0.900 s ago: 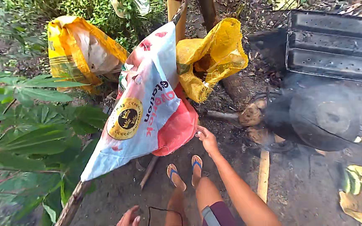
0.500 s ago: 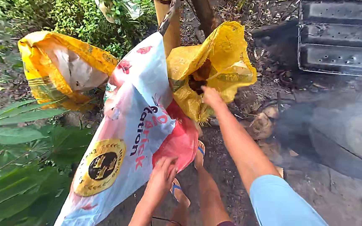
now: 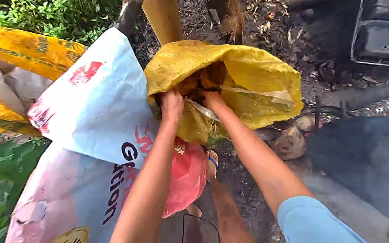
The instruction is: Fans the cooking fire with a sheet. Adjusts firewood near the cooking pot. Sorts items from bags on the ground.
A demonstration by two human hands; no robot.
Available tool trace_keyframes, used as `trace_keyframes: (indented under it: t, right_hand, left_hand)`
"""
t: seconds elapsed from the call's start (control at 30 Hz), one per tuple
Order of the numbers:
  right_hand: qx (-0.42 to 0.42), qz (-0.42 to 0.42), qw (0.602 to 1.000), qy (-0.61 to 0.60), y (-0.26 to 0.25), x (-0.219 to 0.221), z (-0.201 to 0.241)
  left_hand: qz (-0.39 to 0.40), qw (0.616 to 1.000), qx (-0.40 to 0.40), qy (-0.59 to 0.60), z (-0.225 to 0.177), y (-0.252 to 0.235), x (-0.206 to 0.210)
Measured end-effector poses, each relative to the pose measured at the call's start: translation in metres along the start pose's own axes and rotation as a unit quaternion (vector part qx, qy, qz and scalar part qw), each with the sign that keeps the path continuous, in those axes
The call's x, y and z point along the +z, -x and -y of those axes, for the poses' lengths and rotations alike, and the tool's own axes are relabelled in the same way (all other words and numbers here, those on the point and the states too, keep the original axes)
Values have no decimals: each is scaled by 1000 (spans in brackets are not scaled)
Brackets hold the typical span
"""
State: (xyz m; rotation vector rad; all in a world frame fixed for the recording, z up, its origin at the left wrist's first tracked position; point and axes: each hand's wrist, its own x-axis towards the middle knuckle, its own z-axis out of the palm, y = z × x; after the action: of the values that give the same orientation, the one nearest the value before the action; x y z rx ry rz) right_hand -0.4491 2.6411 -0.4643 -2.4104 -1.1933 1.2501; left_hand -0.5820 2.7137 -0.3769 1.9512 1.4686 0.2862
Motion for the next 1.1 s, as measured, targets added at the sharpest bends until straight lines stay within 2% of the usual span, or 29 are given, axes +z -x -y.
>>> trace_keyframes:
  t: [0.07, 0.13, 0.2, 0.3, 0.37, 0.43, 0.5, 0.57, 0.67, 0.73, 0.8, 0.87, 0.93, 1.03, 1.1]
  right_hand:
    - [-20, -14, 999, 22, -26, 13, -7]
    - [-24, -10, 997, 70, -45, 27, -14]
    - [-13, -9, 994, 105, -56, 37, -20]
    - [-14, -43, 990, 130, -56, 36, -23]
    - [-20, -27, 989, 142, -44, 22, -23]
    - [-53, -49, 988, 133, -32, 2, -26]
    - [-69, -132, 985, 83, -22, -20, -34]
    - [-44, -201, 977, 48, -14, -46, -40]
    - [-15, -222, 975, -13, 2, -78, -48]
    - [-38, -232, 970, -53, 4, -85, -53]
    - [-94, -212, 972, -42, 1, -77, -56]
    - [-115, -111, 987, 6, -10, -60, -53]
    - [-67, -11, 998, 10, -19, -37, -35]
    - [53, 25, 997, -58, -32, -6, -16]
    - [126, 60, 986, -94, -42, 9, -9]
  left_hand:
    - [-6, 997, 28, -66, 5, 0, 1]
    - [30, 991, 35, -124, 8, 1, 4]
    - [92, 977, 30, -191, 11, 2, 6]
    - [204, 936, 38, -285, 18, 6, 12]
    - [277, 906, 18, -321, 18, 10, 13]
    - [334, 876, 1, -347, 13, 12, 11]
    - [378, 856, 7, -353, 6, 12, 8]
    - [410, 840, 5, -355, -4, 13, 6]
    - [428, 839, -22, -335, -17, 13, 8]
    - [422, 854, -31, -303, -20, 12, 14]
    - [424, 860, -3, -284, -16, 8, 27]
    - [453, 842, 39, -290, -9, 4, 43]
    - [499, 807, 62, -308, -5, 5, 56]
    - [541, 764, 68, -345, -7, 16, 71]
    - [545, 745, 98, -372, -3, 24, 75]
